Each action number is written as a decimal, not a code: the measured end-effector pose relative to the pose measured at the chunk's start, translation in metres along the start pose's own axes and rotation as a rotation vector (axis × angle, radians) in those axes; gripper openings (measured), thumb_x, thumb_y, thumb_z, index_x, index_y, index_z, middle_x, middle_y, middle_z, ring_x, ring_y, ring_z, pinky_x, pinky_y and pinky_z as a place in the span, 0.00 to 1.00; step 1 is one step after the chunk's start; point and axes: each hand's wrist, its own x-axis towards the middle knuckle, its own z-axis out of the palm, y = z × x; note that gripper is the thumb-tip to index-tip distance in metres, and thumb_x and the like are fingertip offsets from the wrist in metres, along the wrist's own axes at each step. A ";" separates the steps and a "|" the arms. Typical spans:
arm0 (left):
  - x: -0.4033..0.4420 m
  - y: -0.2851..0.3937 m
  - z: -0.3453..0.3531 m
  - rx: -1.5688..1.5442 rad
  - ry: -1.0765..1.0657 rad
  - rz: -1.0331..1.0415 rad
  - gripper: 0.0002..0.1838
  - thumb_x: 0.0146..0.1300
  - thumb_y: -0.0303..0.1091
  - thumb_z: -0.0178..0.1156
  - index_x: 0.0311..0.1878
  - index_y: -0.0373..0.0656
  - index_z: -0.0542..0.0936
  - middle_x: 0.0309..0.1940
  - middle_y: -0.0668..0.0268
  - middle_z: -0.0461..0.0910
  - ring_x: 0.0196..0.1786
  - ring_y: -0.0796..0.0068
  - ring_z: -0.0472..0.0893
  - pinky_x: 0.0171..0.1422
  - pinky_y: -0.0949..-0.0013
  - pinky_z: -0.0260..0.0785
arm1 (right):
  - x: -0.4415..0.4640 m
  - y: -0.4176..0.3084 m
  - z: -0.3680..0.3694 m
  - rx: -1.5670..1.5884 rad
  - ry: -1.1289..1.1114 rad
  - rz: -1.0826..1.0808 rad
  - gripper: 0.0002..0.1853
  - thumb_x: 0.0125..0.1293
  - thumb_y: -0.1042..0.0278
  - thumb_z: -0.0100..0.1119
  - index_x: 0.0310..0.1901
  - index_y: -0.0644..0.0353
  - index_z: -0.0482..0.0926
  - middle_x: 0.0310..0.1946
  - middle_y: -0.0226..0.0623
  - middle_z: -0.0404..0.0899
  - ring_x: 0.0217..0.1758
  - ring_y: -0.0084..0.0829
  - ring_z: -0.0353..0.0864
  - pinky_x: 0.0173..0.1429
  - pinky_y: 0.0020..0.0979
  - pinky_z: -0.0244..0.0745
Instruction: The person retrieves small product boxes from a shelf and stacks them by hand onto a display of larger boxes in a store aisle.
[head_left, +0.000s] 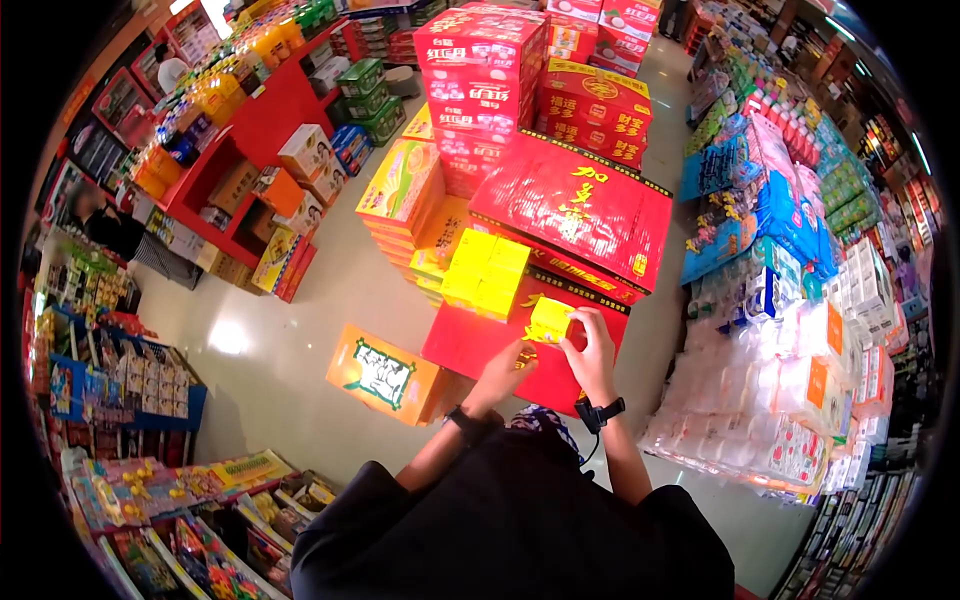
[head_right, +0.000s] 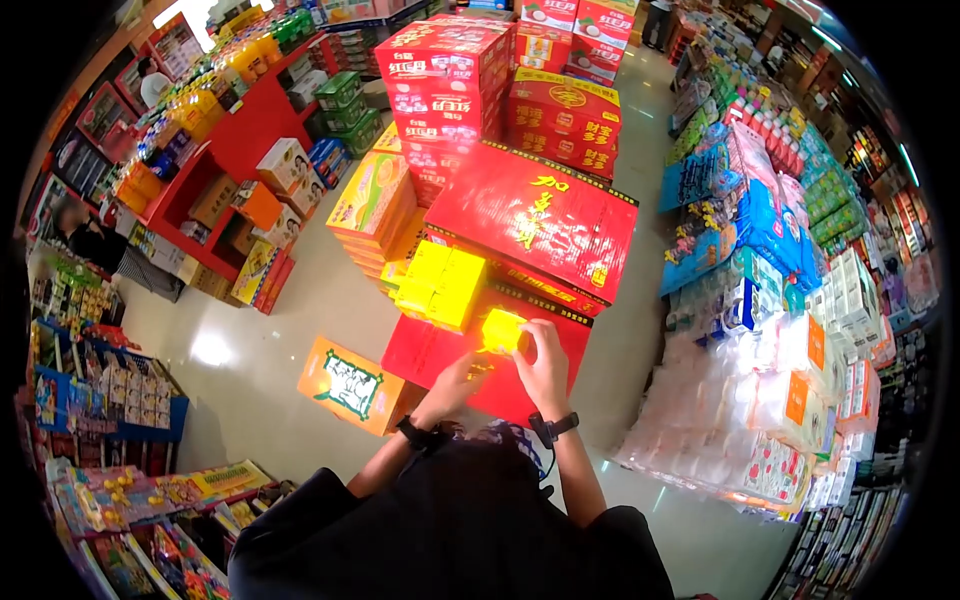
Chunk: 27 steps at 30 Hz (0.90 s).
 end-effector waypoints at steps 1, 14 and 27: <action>0.008 -0.009 0.002 -0.038 -0.037 0.025 0.22 0.75 0.38 0.67 0.66 0.39 0.76 0.55 0.51 0.84 0.58 0.53 0.87 0.63 0.58 0.79 | 0.004 0.003 0.005 -0.019 0.019 0.006 0.25 0.60 0.80 0.75 0.58 0.57 0.77 0.59 0.46 0.80 0.63 0.53 0.83 0.64 0.43 0.82; 0.075 -0.044 0.040 -0.084 -0.095 0.156 0.40 0.69 0.33 0.66 0.81 0.39 0.60 0.75 0.43 0.66 0.71 0.45 0.79 0.73 0.51 0.75 | 0.042 0.039 0.070 0.087 0.221 0.110 0.23 0.64 0.90 0.66 0.58 0.61 0.76 0.63 0.47 0.79 0.65 0.49 0.84 0.59 0.38 0.90; 0.102 -0.066 0.054 -0.165 0.028 0.241 0.38 0.69 0.30 0.64 0.80 0.37 0.61 0.74 0.39 0.66 0.63 0.41 0.83 0.67 0.49 0.78 | 0.061 0.037 0.088 -0.010 0.272 0.074 0.24 0.64 0.88 0.65 0.60 0.61 0.76 0.63 0.53 0.80 0.69 0.58 0.80 0.68 0.46 0.81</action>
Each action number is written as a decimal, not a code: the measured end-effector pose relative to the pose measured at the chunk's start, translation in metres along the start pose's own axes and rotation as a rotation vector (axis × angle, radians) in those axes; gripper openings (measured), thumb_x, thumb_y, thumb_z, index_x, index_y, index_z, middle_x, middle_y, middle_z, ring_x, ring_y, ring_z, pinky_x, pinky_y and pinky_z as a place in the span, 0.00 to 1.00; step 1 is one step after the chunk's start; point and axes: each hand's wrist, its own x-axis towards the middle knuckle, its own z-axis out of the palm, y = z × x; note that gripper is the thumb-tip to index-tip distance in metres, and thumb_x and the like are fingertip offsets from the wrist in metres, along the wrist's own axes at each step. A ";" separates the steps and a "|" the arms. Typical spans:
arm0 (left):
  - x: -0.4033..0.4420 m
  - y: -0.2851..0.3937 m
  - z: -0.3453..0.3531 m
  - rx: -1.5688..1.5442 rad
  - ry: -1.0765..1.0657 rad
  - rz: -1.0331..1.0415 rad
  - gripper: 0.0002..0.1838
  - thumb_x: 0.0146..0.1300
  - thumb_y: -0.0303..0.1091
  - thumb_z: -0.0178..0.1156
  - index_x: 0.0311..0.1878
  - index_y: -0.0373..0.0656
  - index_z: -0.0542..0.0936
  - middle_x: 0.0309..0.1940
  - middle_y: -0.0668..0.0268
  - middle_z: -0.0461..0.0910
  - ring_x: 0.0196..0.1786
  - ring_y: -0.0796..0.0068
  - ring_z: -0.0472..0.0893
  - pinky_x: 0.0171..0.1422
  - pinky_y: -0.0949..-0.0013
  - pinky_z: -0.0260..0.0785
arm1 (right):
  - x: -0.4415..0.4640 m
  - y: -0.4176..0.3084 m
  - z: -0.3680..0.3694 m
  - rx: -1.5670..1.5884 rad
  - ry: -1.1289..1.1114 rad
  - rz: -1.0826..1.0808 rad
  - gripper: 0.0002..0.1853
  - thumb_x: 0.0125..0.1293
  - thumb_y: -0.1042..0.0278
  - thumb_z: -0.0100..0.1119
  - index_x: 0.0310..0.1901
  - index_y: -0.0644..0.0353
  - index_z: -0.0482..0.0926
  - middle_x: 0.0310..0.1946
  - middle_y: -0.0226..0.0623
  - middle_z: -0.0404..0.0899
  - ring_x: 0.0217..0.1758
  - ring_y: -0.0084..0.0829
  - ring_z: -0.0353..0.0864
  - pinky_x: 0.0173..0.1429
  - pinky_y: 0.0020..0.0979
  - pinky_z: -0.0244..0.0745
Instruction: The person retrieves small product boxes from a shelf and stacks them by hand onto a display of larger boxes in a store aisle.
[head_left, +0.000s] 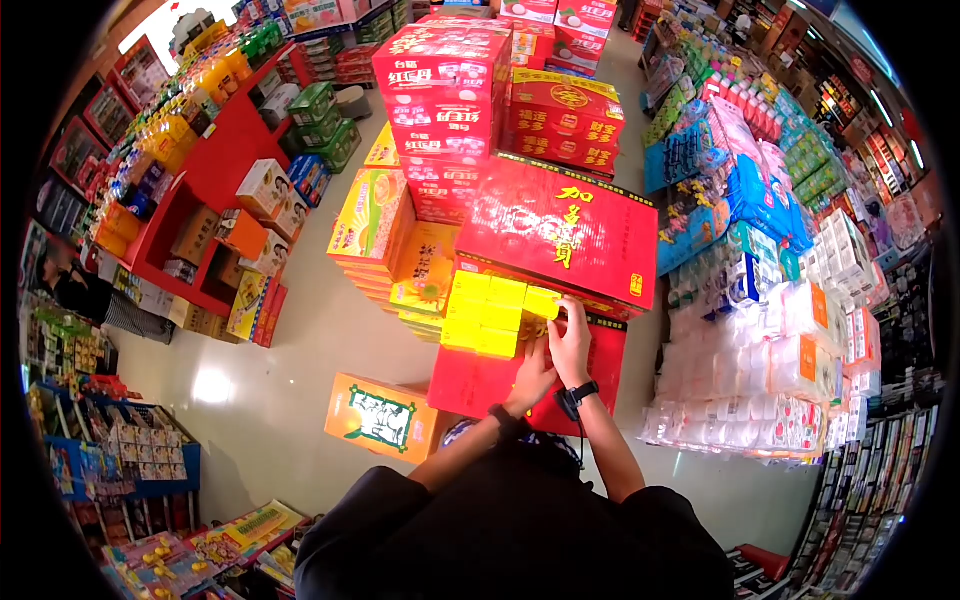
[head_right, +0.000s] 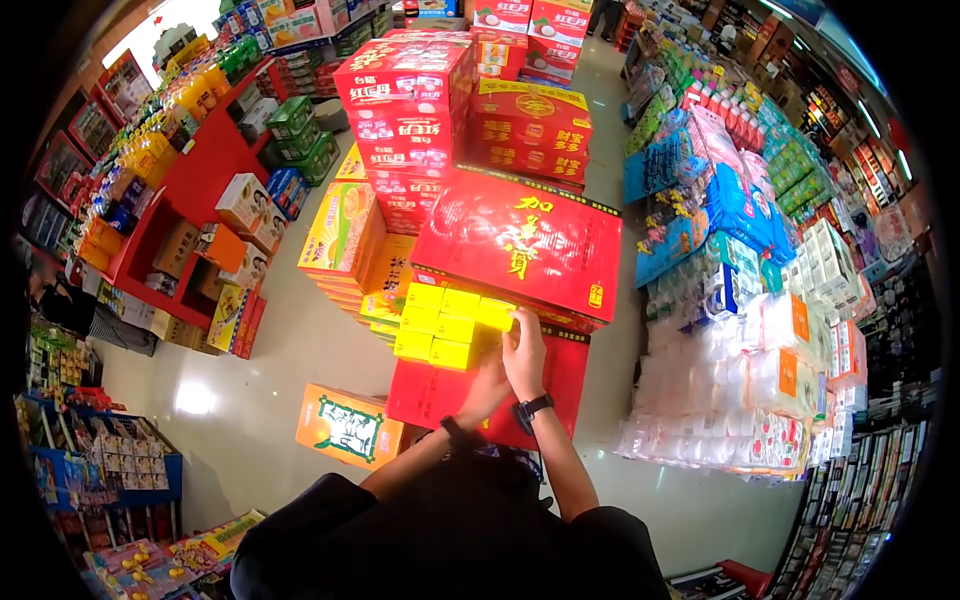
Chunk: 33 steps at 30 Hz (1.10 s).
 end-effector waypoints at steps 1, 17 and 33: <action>0.000 -0.005 0.001 -0.004 0.012 0.003 0.39 0.69 0.30 0.64 0.80 0.38 0.61 0.74 0.39 0.66 0.63 0.40 0.83 0.66 0.49 0.78 | 0.001 0.001 0.001 -0.007 -0.007 -0.008 0.24 0.64 0.89 0.65 0.61 0.61 0.76 0.64 0.51 0.79 0.69 0.54 0.81 0.66 0.43 0.84; 0.000 -0.003 0.007 0.079 0.064 -0.099 0.34 0.69 0.30 0.64 0.77 0.41 0.66 0.76 0.41 0.67 0.60 0.41 0.85 0.61 0.49 0.81 | -0.019 0.011 -0.025 0.002 -0.082 0.037 0.34 0.69 0.80 0.68 0.75 0.58 0.70 0.68 0.47 0.77 0.59 0.41 0.85 0.57 0.35 0.86; -0.095 0.050 0.062 0.730 0.189 -0.018 0.23 0.62 0.28 0.64 0.62 0.39 0.82 0.77 0.53 0.74 0.77 0.49 0.74 0.80 0.52 0.70 | -0.120 0.070 -0.132 -0.103 -0.607 -0.240 0.19 0.61 0.75 0.72 0.54 0.60 0.81 0.75 0.51 0.72 0.75 0.59 0.72 0.78 0.53 0.71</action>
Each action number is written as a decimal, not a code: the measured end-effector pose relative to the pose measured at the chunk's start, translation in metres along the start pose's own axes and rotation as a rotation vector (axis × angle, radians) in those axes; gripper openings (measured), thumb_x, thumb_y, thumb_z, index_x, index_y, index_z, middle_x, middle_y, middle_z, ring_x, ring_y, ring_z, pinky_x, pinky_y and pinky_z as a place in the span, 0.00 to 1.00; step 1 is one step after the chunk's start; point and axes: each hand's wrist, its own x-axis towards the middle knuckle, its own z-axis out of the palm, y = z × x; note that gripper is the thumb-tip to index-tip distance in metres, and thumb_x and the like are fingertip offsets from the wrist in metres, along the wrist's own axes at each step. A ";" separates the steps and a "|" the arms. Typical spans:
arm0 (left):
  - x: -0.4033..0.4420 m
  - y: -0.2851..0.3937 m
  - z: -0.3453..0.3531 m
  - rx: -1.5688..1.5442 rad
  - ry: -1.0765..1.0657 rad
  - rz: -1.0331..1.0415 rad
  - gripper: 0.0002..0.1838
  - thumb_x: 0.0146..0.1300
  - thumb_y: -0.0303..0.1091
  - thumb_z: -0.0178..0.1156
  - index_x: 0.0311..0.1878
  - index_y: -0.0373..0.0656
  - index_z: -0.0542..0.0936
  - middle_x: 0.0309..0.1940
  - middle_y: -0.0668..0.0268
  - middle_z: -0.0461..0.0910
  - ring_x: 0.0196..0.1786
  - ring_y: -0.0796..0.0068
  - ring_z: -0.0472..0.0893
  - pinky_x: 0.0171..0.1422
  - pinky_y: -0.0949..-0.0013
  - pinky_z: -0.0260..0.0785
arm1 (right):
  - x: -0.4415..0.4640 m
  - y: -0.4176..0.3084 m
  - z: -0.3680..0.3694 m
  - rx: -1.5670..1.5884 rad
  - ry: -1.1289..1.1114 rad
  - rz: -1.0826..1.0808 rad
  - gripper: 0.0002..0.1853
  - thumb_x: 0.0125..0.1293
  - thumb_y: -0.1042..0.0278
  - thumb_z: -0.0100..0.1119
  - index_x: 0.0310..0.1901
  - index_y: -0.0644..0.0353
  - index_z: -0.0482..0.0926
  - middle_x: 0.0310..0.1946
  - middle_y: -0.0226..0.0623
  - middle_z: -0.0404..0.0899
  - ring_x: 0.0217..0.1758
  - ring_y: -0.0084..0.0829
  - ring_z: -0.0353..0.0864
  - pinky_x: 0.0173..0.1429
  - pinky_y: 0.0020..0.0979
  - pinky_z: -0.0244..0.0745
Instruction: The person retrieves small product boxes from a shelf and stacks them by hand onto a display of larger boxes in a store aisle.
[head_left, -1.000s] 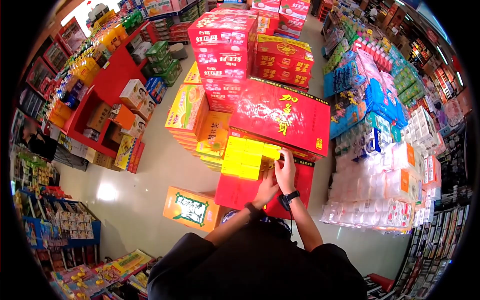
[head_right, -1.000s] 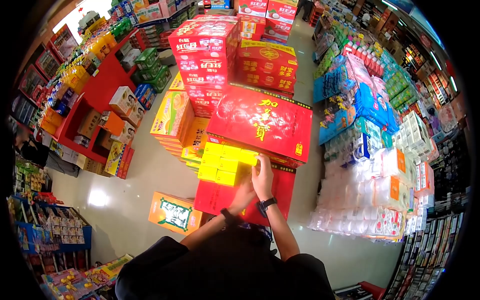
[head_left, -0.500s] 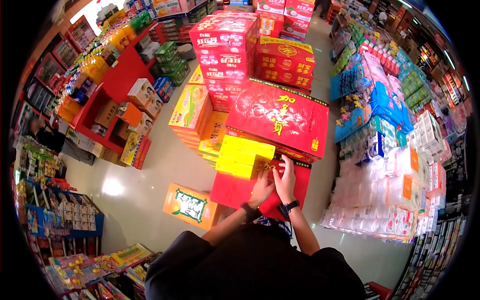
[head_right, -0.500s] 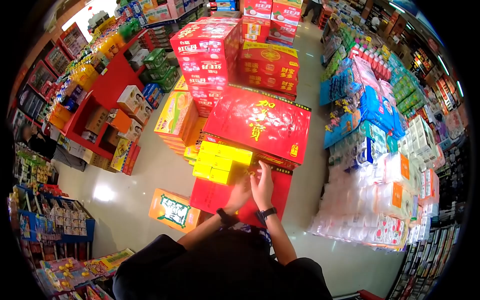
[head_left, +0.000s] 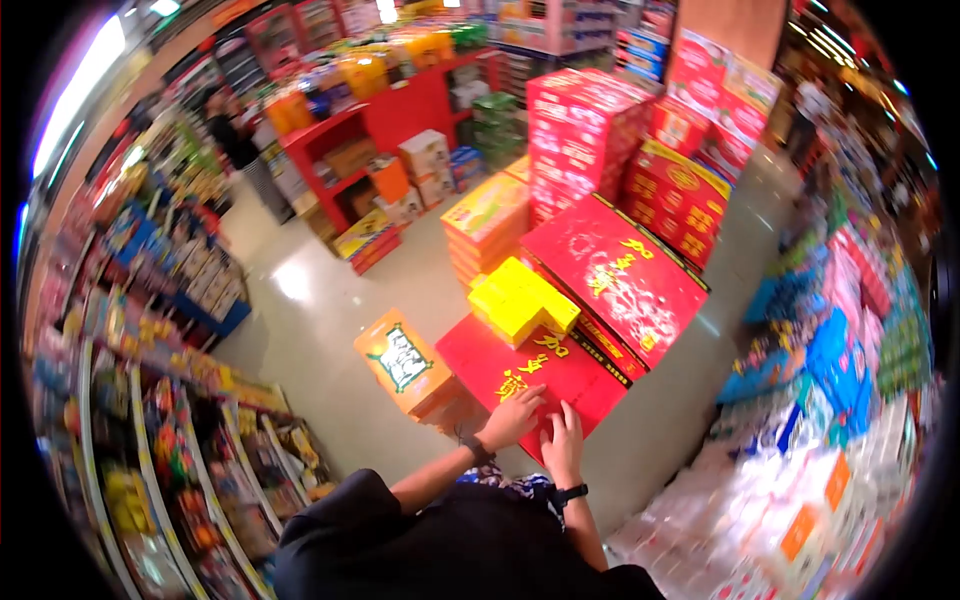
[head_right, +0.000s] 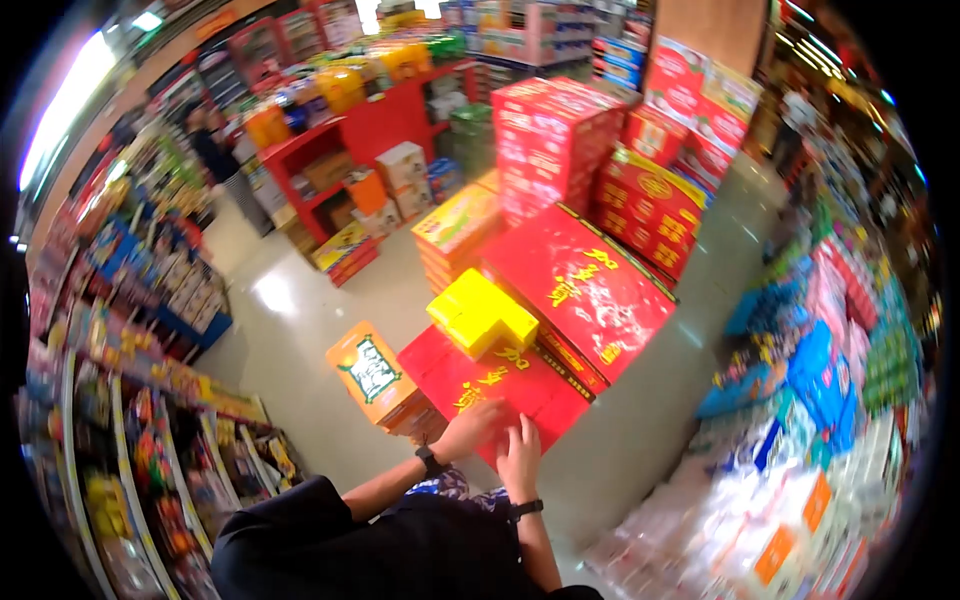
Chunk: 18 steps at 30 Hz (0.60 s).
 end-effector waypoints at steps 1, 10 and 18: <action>-0.010 0.010 0.003 0.033 0.057 -0.044 0.24 0.62 0.28 0.64 0.63 0.40 0.82 0.78 0.53 0.73 0.79 0.49 0.72 0.82 0.51 0.67 | -0.006 0.002 -0.002 -0.014 -0.030 -0.031 0.20 0.61 0.75 0.71 0.55 0.61 0.82 0.75 0.51 0.71 0.77 0.59 0.71 0.79 0.53 0.71; -0.130 0.105 0.036 -0.089 0.146 -0.272 0.29 0.61 0.28 0.66 0.68 0.41 0.79 0.78 0.51 0.72 0.76 0.44 0.75 0.77 0.48 0.71 | -0.052 0.007 -0.036 0.009 -0.210 -0.176 0.23 0.61 0.74 0.70 0.60 0.63 0.82 0.75 0.55 0.70 0.79 0.57 0.68 0.83 0.51 0.66; -0.235 0.098 0.061 -0.310 0.212 -0.661 0.18 0.74 0.37 0.63 0.64 0.48 0.82 0.57 0.57 0.89 0.57 0.54 0.89 0.63 0.55 0.81 | -0.065 0.001 -0.026 -0.069 -0.229 -0.276 0.22 0.59 0.72 0.70 0.56 0.63 0.83 0.71 0.57 0.71 0.74 0.60 0.69 0.79 0.55 0.68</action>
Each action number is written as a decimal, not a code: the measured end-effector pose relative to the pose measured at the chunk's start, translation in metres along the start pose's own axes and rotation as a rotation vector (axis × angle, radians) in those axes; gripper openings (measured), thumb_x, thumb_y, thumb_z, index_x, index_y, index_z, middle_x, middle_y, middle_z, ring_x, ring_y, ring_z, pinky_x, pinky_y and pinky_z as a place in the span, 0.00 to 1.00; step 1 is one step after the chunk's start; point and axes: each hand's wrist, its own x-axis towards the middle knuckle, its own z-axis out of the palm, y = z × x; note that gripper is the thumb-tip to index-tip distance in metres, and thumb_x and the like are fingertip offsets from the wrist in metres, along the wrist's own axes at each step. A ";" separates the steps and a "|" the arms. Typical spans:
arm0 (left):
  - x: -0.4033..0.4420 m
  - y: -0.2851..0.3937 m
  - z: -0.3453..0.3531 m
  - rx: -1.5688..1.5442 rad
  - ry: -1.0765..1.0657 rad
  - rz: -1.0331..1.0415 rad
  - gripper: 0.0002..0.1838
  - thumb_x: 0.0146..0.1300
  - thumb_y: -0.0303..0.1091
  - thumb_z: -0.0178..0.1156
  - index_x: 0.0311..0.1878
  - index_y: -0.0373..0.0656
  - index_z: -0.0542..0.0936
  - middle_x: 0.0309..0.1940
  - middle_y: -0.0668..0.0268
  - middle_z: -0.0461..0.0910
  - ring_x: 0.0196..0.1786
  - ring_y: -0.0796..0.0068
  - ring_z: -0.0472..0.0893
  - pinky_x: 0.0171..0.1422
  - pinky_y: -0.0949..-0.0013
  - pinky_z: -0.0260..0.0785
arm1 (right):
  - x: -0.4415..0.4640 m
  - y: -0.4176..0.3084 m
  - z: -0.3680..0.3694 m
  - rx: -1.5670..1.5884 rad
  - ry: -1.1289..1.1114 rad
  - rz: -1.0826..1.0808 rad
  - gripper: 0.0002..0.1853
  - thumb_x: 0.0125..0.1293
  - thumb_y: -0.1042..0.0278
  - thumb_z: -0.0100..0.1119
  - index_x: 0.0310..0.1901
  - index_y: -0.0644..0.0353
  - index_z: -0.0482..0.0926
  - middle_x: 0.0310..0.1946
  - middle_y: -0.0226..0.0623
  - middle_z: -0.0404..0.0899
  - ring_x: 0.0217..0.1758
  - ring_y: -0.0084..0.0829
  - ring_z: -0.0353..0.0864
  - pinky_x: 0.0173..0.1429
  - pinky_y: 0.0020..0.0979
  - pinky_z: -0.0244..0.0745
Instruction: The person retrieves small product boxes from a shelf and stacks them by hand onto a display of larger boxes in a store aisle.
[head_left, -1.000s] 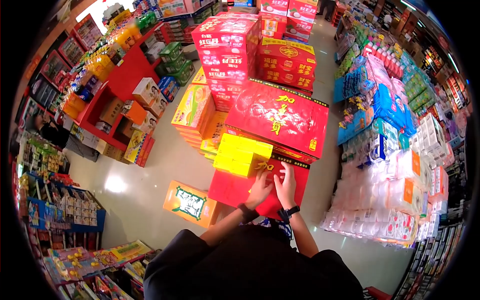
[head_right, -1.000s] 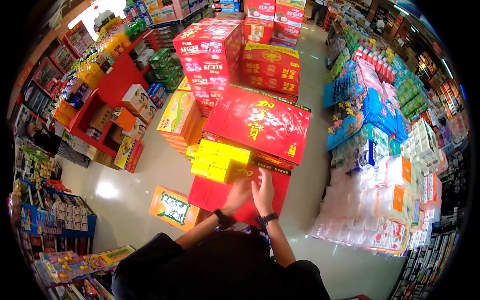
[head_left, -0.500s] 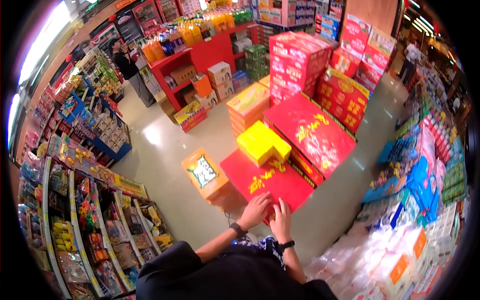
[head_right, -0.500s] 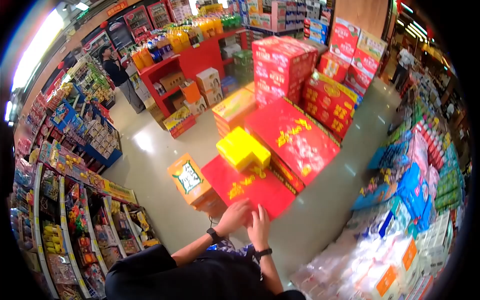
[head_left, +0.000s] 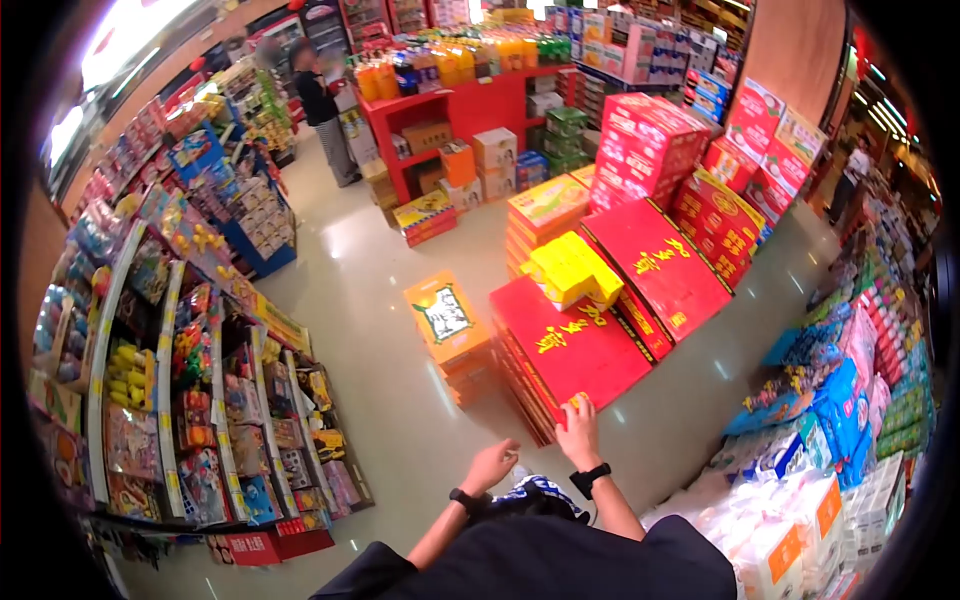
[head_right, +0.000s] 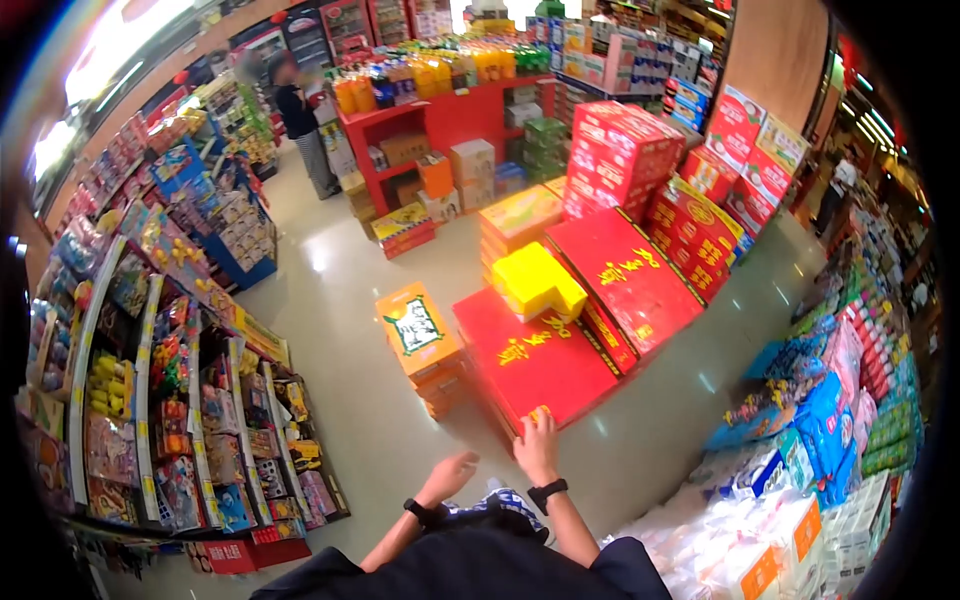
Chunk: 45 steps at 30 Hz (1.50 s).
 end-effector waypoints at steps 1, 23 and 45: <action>-0.008 -0.002 -0.006 -0.056 0.014 -0.030 0.16 0.75 0.38 0.62 0.63 0.48 0.83 0.57 0.59 0.90 0.58 0.57 0.90 0.63 0.57 0.82 | 0.006 -0.002 0.000 -0.002 -0.004 0.027 0.20 0.59 0.72 0.70 0.54 0.61 0.84 0.68 0.54 0.73 0.72 0.59 0.72 0.76 0.54 0.70; 0.124 0.088 -0.030 -0.241 -0.052 0.135 0.16 0.76 0.29 0.59 0.64 0.40 0.79 0.57 0.58 0.88 0.59 0.61 0.88 0.64 0.61 0.80 | 0.215 0.049 -0.062 -0.087 0.299 0.071 0.32 0.65 0.75 0.71 0.70 0.64 0.73 0.76 0.52 0.70 0.76 0.57 0.71 0.79 0.52 0.71; 0.293 0.169 0.011 -0.363 -0.067 0.339 0.44 0.65 0.28 0.64 0.85 0.43 0.62 0.81 0.46 0.67 0.85 0.48 0.66 0.87 0.56 0.61 | 0.199 0.054 -0.090 0.262 0.308 0.269 0.47 0.62 0.86 0.70 0.83 0.55 0.64 0.40 0.41 0.86 0.39 0.36 0.91 0.45 0.38 0.87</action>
